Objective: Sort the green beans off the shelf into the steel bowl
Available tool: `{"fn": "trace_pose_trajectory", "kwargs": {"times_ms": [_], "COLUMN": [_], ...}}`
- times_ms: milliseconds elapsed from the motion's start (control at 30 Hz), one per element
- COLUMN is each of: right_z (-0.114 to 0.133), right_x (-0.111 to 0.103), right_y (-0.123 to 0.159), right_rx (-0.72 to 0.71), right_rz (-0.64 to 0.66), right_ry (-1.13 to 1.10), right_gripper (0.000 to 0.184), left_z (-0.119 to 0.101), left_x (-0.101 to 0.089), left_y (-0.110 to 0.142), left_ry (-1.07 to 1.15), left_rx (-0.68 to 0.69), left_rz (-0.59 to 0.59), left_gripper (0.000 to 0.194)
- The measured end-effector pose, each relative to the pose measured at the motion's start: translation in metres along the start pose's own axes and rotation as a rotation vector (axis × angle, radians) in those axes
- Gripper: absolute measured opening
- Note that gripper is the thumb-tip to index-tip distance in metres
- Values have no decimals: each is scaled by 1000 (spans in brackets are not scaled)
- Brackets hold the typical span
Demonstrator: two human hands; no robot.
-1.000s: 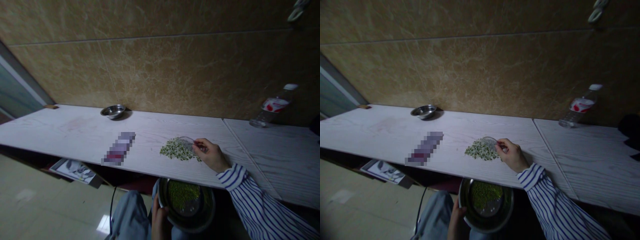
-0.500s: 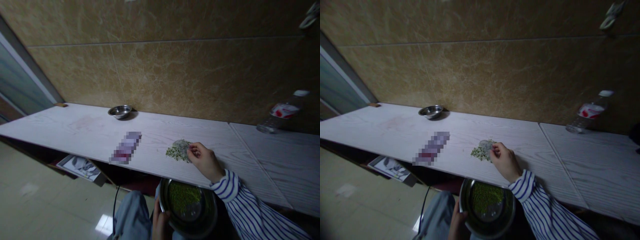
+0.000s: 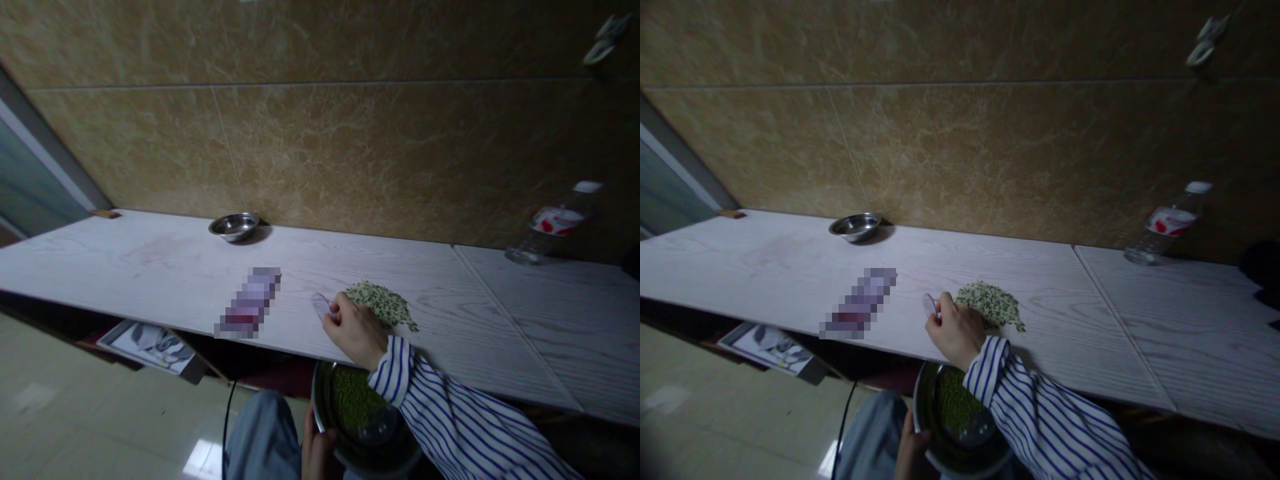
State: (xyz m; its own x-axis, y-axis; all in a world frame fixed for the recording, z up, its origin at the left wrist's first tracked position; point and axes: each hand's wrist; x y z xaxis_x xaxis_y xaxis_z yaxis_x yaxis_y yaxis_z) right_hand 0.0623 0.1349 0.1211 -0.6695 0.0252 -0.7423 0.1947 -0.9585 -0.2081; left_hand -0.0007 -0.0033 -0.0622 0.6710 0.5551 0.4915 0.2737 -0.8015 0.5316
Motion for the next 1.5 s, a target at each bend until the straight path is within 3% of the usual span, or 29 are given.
{"fn": "trace_pose_trajectory", "kwargs": {"times_ms": [233,533,733,933,1133,1333,1500], "right_z": [-13,-39,-53,-59,-65,-80,-87], "right_x": [-11,-25,-32,-42,-53,-68,-75], "right_y": [-4,-4,-5,-5,-1,-3,-7], "right_rx": [58,75,72,89,47,-26,-141], "right_rz": [-46,-110,-144,-142,-154,-258,-321], "right_ry": [49,1,-3,10,-116,-168,-16], "right_gripper": [4,11,12,11,9,12,8], "left_z": [0,-3,-1,-5,-12,-17,-21], "left_x": [-1,1,4,7,9,14,16], "left_y": [2,3,6,12,18,22,24], "left_ry": [3,-15,18,-9,-125,-80,-74], "left_rx": [-19,-18,-27,-12,-5,24,33], "left_rz": [-1,10,-22,-38,-38,-12,-59], "left_gripper": [56,67,51,51,62,50,37]}}
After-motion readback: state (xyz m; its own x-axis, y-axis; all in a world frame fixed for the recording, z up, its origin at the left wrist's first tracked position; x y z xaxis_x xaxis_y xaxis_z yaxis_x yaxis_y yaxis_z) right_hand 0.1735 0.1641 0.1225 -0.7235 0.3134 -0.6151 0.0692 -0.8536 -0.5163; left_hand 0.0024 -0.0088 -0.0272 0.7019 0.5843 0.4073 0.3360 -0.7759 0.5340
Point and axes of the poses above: each hand's wrist, its own y-axis away from the middle knuckle, its own x-axis out of the palm, z = x × y, and after that the axes turned 14 degrees about -y, right-handed
